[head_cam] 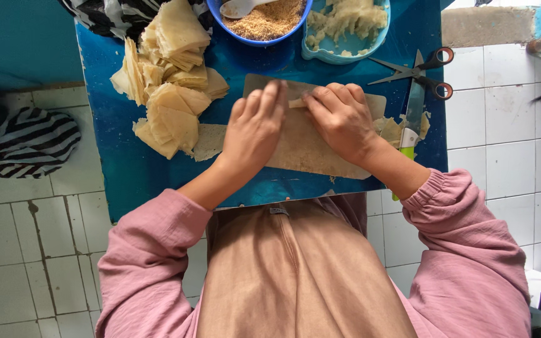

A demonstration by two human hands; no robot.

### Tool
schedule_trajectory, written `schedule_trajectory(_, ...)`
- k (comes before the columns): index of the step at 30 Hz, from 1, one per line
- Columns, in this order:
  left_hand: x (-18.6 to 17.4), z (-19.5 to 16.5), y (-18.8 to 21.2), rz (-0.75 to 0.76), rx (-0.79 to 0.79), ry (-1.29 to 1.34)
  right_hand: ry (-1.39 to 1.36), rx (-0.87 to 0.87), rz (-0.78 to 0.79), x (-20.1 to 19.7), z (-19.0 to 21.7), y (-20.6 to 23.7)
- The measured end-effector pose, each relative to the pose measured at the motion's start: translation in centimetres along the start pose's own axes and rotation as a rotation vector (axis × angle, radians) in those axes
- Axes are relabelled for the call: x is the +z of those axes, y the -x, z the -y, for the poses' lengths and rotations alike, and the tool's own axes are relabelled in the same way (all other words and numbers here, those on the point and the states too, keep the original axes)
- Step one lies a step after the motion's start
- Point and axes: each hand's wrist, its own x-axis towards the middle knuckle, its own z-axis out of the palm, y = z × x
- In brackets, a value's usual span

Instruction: The person sits on the floor at a low table and cuts round thin pastry sheets into smaller pieces using scissors, stacking the cut pieces. They then roll or fold the pieces by hand, place finished rolls into a bowl, and spoon a brown powdery filling from a blue bowl onto the pastry pieces.

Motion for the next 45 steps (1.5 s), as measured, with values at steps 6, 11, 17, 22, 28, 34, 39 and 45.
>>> schedule_trajectory(6,-3.3,1.2,2.9,0.021,-0.185,0.106,0.028,-0.002,0.023,0.5,-0.7,-1.0)
schedule_trajectory(11,-4.5,2.1,4.7,0.068,-0.261,0.153,0.058,-0.024,0.074,0.1,-0.9,-2.1)
schedule_trajectory(17,-5.3,3.4,5.8,0.036,-0.309,0.158,0.100,-0.086,-0.044,-0.1,-0.8,-2.6)
schedule_trajectory(22,-6.2,5.2,6.8,-0.042,-0.419,0.222,0.120,0.160,-0.129,0.4,-8.6,-2.5)
schedule_trajectory(28,-6.2,8.9,8.0,-0.282,-0.582,0.375,0.371,0.134,-0.147,-0.1,-19.4,-8.4)
schedule_trajectory(34,-5.2,11.7,7.9,-0.319,-0.746,0.672,-0.232,-0.124,-0.184,0.0,-4.6,-11.7)
schedule_trajectory(39,-4.0,11.0,8.0,-0.278,-0.727,0.637,-0.465,-0.381,0.066,3.3,7.3,-14.7)
schedule_trajectory(45,-3.7,10.5,8.9,-0.326,-0.757,0.648,-0.432,-0.108,0.088,5.5,11.2,-16.3)
